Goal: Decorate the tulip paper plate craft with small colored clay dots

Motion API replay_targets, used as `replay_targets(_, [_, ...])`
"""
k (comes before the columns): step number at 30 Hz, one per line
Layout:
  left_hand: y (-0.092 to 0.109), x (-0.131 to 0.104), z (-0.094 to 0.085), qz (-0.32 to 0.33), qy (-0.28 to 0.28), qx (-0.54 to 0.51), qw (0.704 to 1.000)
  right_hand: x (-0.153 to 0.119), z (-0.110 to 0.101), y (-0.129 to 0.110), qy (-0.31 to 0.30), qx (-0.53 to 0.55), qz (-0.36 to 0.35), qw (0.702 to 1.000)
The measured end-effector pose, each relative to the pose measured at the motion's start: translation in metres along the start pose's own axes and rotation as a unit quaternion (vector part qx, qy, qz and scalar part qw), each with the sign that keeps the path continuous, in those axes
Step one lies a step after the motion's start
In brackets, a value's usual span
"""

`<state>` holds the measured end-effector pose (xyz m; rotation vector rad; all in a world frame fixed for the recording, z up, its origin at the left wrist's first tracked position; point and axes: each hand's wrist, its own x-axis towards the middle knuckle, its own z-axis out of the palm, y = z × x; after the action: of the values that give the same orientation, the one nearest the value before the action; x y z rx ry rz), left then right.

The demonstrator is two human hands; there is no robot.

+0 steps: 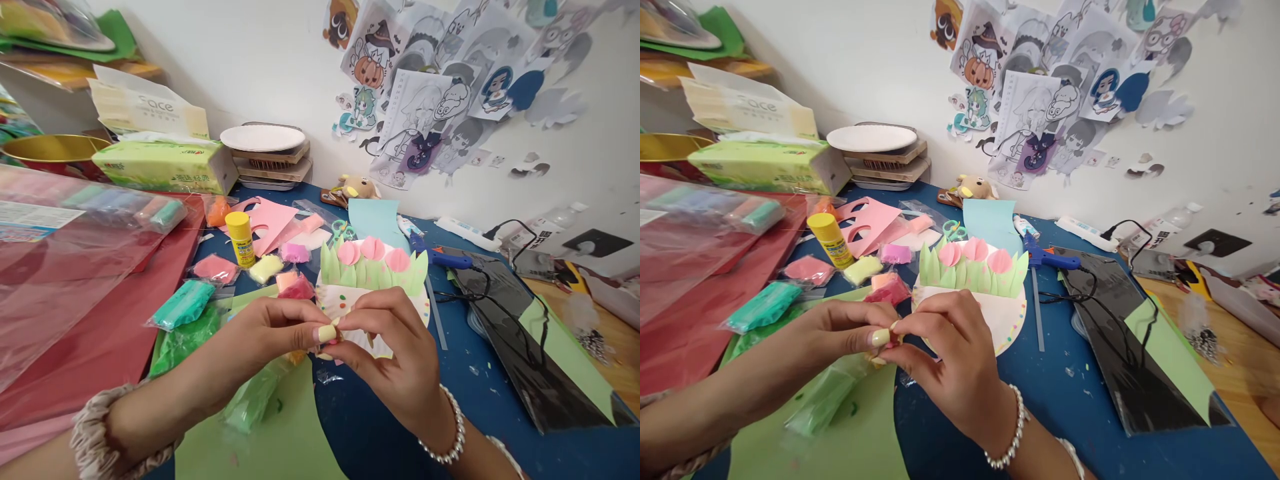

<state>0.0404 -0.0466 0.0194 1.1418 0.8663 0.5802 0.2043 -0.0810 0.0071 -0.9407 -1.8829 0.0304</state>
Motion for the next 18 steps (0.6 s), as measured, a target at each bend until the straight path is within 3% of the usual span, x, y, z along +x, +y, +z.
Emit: replay_targets(18, [-0.0011,0.0012,-0.0031,-0.002,-0.014,0.045,0.999,-0.0032,-0.001,-0.0014,-0.01,-0.029,-0.025,0.999])
